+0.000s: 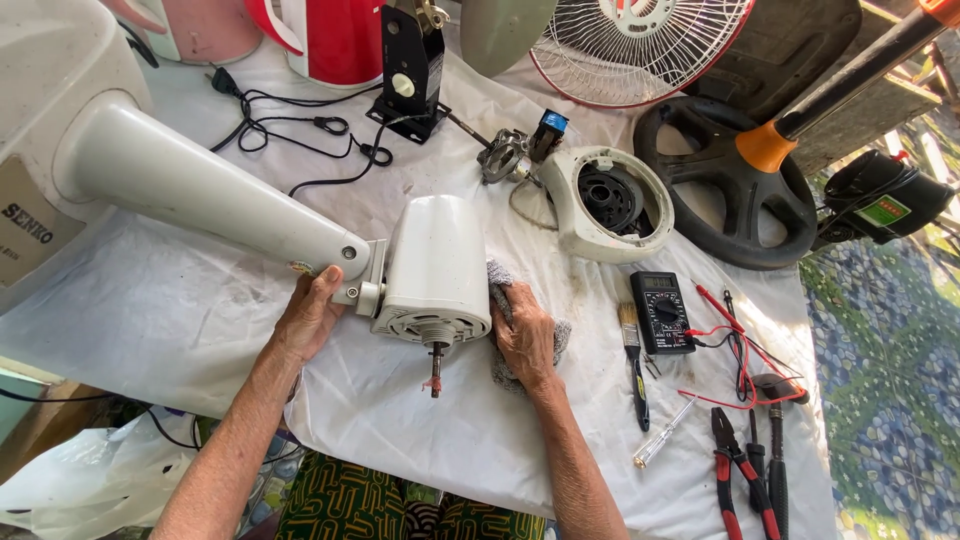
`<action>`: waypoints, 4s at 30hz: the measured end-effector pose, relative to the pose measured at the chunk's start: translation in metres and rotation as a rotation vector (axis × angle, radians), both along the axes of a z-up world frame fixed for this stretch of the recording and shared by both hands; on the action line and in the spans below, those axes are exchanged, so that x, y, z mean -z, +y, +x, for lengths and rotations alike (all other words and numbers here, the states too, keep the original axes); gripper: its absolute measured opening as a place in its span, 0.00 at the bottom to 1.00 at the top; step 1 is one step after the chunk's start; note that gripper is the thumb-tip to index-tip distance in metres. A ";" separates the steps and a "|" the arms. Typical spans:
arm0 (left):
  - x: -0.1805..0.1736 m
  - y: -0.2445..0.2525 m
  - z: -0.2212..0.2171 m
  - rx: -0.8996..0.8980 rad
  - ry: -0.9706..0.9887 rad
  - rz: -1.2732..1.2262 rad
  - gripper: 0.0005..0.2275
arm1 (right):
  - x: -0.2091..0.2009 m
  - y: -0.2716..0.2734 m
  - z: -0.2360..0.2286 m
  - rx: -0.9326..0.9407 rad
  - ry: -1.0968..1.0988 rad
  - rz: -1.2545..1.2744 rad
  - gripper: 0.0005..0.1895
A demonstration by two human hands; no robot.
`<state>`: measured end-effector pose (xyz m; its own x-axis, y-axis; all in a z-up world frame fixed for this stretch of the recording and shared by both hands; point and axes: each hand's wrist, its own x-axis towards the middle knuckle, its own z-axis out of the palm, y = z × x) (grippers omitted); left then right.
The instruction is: Cleaning the motor assembly and internal parts of a disassembled electric fan using a cloth.
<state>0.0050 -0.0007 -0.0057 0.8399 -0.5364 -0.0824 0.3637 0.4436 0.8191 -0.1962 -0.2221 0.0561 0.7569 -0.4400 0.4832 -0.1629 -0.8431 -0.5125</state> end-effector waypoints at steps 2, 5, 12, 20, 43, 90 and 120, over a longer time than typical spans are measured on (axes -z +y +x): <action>-0.001 0.000 0.000 0.013 -0.004 0.001 0.16 | 0.002 0.000 0.000 -0.006 -0.005 0.011 0.11; -0.005 0.001 -0.004 0.008 -0.004 -0.004 0.18 | 0.008 -0.002 -0.001 0.009 -0.005 -0.006 0.11; -0.014 0.001 -0.007 0.003 0.020 0.012 0.17 | -0.001 0.002 -0.002 0.001 0.006 0.014 0.12; -0.010 0.001 -0.005 0.004 0.006 0.017 0.17 | -0.003 0.003 -0.001 -0.004 -0.007 0.015 0.11; -0.018 0.000 -0.009 -0.004 0.020 0.008 0.14 | 0.002 0.000 -0.001 0.002 -0.001 -0.006 0.11; 0.000 0.000 0.001 0.028 -0.030 -0.012 0.16 | 0.009 -0.003 -0.002 -0.003 0.008 0.006 0.12; 0.014 0.006 0.012 0.080 -0.139 0.034 0.22 | 0.014 -0.006 -0.003 -0.010 -0.007 0.031 0.13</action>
<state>0.0174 0.0050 -0.0200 0.7991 -0.6010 0.0120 0.2792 0.3887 0.8780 -0.1995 -0.2277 0.0423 0.7580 -0.4475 0.4746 -0.1510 -0.8282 -0.5397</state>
